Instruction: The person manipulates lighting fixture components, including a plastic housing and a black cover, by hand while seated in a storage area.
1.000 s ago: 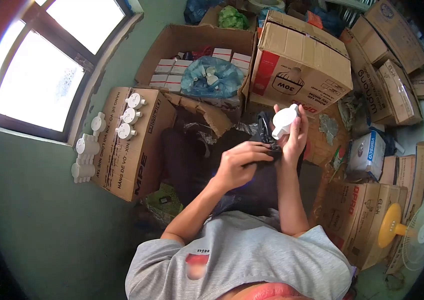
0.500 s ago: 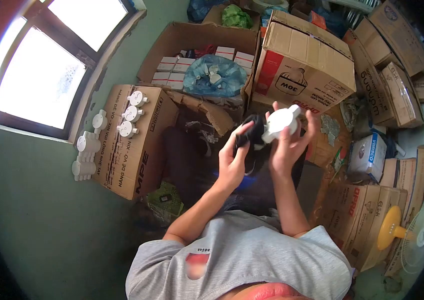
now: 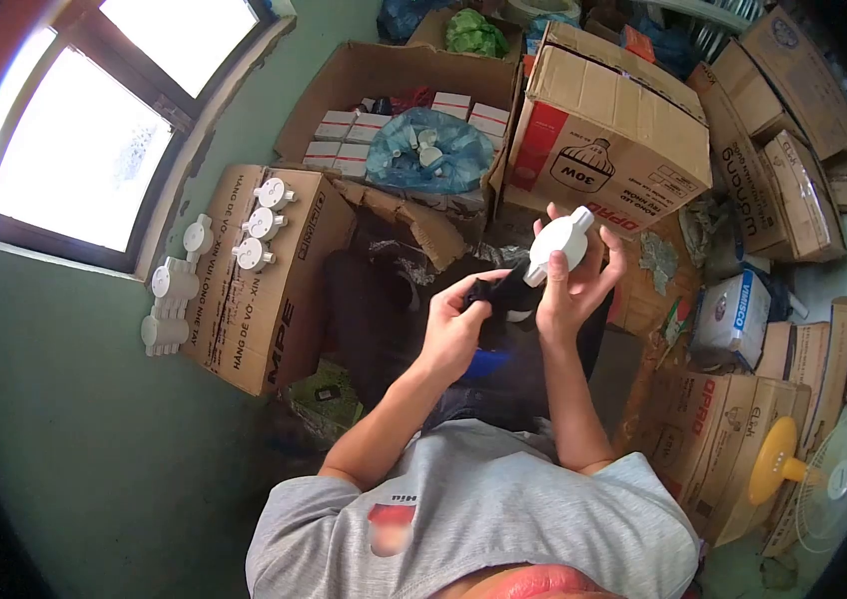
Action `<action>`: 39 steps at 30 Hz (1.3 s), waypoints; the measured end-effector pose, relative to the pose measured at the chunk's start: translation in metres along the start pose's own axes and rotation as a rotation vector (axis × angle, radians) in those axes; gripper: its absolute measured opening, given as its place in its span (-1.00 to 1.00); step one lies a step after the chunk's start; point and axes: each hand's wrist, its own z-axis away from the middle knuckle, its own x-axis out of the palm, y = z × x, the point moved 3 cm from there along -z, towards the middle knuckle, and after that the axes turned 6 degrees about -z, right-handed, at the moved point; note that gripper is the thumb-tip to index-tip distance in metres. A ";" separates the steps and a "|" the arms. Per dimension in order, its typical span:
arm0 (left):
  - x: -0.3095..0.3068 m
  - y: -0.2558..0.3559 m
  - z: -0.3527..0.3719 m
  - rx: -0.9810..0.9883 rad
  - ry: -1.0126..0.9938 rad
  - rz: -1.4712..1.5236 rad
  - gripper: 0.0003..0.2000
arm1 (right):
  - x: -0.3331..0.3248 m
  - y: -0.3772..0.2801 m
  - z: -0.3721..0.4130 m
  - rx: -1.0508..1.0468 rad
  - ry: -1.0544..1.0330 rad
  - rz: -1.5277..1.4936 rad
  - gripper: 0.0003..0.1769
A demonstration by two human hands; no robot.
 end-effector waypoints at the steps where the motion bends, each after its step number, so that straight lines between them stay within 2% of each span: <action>1: 0.000 0.002 0.002 -0.002 0.000 -0.002 -0.49 | 0.000 -0.002 -0.001 0.026 0.044 -0.035 -0.20; 2: 0.001 0.012 0.004 0.235 0.062 -0.322 -0.49 | 0.001 -0.004 0.000 0.026 0.048 -0.034 -0.20; 3: 0.005 0.022 0.008 0.477 0.122 -0.642 -0.49 | 0.002 -0.002 0.001 0.142 0.074 -0.042 -0.22; 5: 0.019 0.027 0.010 0.739 0.061 -0.979 -0.46 | 0.007 0.003 0.003 0.323 0.131 -0.113 -0.29; 6: 0.024 0.025 0.007 0.895 0.007 -1.172 -0.45 | 0.008 -0.001 0.001 0.328 0.128 -0.113 -0.29; 8: 0.019 0.012 0.000 1.023 -0.101 -1.258 -0.54 | 0.006 -0.005 -0.004 0.531 0.268 -0.237 -0.32; 11: 0.001 0.012 -0.004 1.023 -0.151 -1.338 -0.54 | -0.008 -0.001 -0.009 0.458 0.327 -0.160 -0.33; 14: -0.021 0.019 -0.005 0.844 -0.082 -1.227 -0.52 | -0.017 -0.002 -0.008 0.504 0.385 -0.140 -0.28; 15: -0.024 0.020 -0.004 0.845 -0.068 -1.230 -0.52 | -0.015 -0.002 -0.004 0.525 0.405 -0.159 -0.29; 17: -0.036 0.020 -0.003 0.541 0.055 -0.875 -0.38 | -0.010 0.000 0.008 0.579 0.388 -0.208 -0.32; 18: -0.036 0.021 0.000 0.540 0.070 -0.877 -0.38 | -0.005 0.001 0.015 0.612 0.351 -0.240 -0.34; 20: -0.032 0.020 0.004 0.250 -0.054 -0.777 -0.13 | 0.013 0.003 0.030 0.720 0.217 -0.322 -0.32; 22: -0.032 0.024 0.011 0.355 -0.102 -0.877 0.12 | 0.017 0.015 0.048 0.807 -0.047 -0.208 -0.23; 24: -0.046 0.032 0.018 0.238 -0.086 -0.777 0.14 | 0.030 0.016 0.053 0.853 -0.210 -0.233 -0.16; 28: -0.089 0.042 0.036 0.250 -0.052 -0.833 0.09 | 0.050 0.031 0.068 1.005 -0.404 -0.349 -0.20; 30: -0.103 0.053 0.049 0.140 -0.035 -0.873 0.05 | 0.060 0.039 0.078 1.022 -0.549 -0.300 -0.22; 32: -0.117 0.060 0.060 0.134 0.014 -0.923 0.06 | 0.070 0.044 0.087 1.090 -0.624 -0.319 -0.20; 34: -0.135 0.059 0.069 0.192 0.110 -0.902 0.03 | 0.079 0.053 0.099 1.094 -0.704 -0.308 -0.07; 36: -0.156 0.069 0.080 0.196 0.331 -0.969 0.01 | 0.088 0.050 0.106 1.139 -0.685 -0.250 -0.03; 39: -0.221 0.077 0.088 0.312 0.852 -1.186 -0.02 | 0.086 0.051 0.108 1.134 -0.713 -0.289 -0.02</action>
